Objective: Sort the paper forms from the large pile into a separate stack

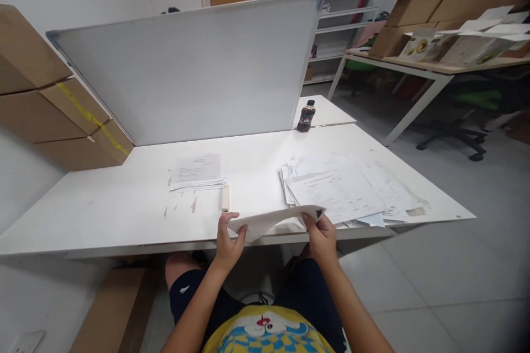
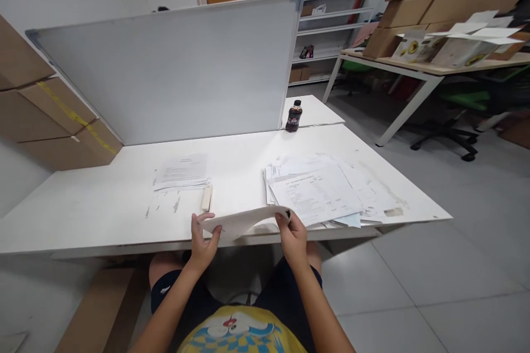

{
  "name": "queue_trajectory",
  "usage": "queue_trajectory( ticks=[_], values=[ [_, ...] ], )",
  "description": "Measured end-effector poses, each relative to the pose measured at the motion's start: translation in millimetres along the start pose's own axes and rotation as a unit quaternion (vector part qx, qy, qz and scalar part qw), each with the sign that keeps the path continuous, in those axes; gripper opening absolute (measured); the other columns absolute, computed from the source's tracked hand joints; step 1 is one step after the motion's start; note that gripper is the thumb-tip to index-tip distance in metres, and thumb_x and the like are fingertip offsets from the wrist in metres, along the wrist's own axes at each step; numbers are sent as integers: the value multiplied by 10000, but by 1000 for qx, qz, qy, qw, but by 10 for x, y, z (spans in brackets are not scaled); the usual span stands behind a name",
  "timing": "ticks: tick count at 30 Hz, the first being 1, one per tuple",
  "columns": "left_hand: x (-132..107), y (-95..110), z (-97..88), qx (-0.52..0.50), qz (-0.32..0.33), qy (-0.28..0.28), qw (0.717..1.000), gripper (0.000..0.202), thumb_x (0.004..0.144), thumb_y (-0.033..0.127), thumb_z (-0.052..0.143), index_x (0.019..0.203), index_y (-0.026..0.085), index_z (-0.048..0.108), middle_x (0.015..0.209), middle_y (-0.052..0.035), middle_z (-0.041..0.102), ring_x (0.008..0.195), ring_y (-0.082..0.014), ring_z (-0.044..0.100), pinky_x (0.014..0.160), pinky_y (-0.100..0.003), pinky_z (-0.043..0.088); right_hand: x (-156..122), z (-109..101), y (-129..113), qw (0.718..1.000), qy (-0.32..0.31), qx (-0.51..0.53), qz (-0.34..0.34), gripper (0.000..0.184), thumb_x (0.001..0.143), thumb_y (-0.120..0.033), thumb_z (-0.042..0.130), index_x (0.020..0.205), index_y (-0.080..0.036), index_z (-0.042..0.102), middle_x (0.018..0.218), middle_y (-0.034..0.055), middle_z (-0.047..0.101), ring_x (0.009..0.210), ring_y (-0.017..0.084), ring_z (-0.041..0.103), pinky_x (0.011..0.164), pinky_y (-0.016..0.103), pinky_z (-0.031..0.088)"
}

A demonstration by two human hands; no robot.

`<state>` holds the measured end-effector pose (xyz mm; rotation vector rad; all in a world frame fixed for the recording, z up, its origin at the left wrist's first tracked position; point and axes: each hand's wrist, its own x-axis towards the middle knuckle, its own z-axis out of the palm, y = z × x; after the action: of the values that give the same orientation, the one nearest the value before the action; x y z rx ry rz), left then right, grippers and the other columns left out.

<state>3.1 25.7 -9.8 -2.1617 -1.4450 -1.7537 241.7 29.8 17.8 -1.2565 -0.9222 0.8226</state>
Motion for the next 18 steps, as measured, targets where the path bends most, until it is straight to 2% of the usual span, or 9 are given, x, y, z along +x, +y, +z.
queue_trajectory(
  ticks=[2, 4, 6, 8, 11, 13, 15, 18],
  values=[
    [-72, -38, 23, 43, -22, 7, 999, 751, 968, 353, 523, 1553, 265, 62, 1213, -172, 603, 1103, -256, 646, 885, -409, 565, -30, 35, -22, 999, -13, 26, 22, 339, 769, -498, 661, 945, -209, 694, 924, 59, 732, 930, 261, 639, 855, 381, 496],
    [-101, -78, 25, 89, -18, 16, 996, 725, 967, 350, 526, 1553, 247, 113, 1277, -205, 571, 1133, -281, 635, 855, -401, 578, -39, 54, -86, 996, -68, 30, 44, 358, 777, -491, 661, 1001, -212, 683, 982, 68, 732, 957, 263, 644, 860, 382, 501],
    [-61, -108, 11, 107, 31, 23, 993, 706, 955, 289, 553, 1544, 262, 166, 1224, -181, 607, 1085, -277, 653, 856, -407, 575, -16, 40, -170, 994, -105, 0, 44, 336, 800, -481, 643, 998, -212, 677, 971, 69, 727, 935, 255, 641, 850, 376, 498],
    [34, -111, -5, 95, 74, 27, 992, 701, 947, 233, 565, 1535, 280, 187, 1140, -140, 644, 1026, -260, 663, 875, -420, 560, 44, 3, -232, 993, -103, -57, 21, 321, 814, -469, 615, 993, -208, 670, 949, 67, 720, 920, 250, 628, 856, 383, 483],
    [161, -50, -5, 48, 100, -20, 994, 700, 962, 222, 544, 1536, 303, 151, 1081, -100, 654, 985, -231, 658, 880, -419, 543, 144, -61, -219, 983, -110, -150, 1, 362, 767, -465, 607, 1003, -194, 657, 943, 76, 710, 901, 265, 613, 847, 411, 471],
    [162, 36, -10, 16, 66, -40, 997, 724, 974, 260, 536, 1548, 288, 97, 1067, -94, 648, 996, -217, 653, 884, -400, 535, 159, -114, -162, 972, -133, -191, 18, 365, 739, -476, 598, 951, -185, 656, 894, 79, 706, 856, 269, 612, 808, 414, 478],
    [94, 138, -54, -22, -23, -29, 999, 754, 977, 311, 534, 1558, 247, 58, 1073, -105, 638, 1006, -207, 648, 884, -368, 528, 118, -190, -120, 964, -155, -212, 41, 345, 749, -491, 576, 894, -187, 650, 824, 67, 693, 799, 257, 611, 759, 395, 488],
    [-42, 226, -202, -80, -137, 0, 987, 694, 978, 369, 516, 1549, 224, 149, 953, -68, 632, 1000, -206, 639, 918, -365, 507, 20, -326, -109, 960, -189, -201, 43, 351, 795, -480, 548, 984, -200, 645, 890, 61, 701, 846, 250, 625, 772, 373, 502]
  ],
)
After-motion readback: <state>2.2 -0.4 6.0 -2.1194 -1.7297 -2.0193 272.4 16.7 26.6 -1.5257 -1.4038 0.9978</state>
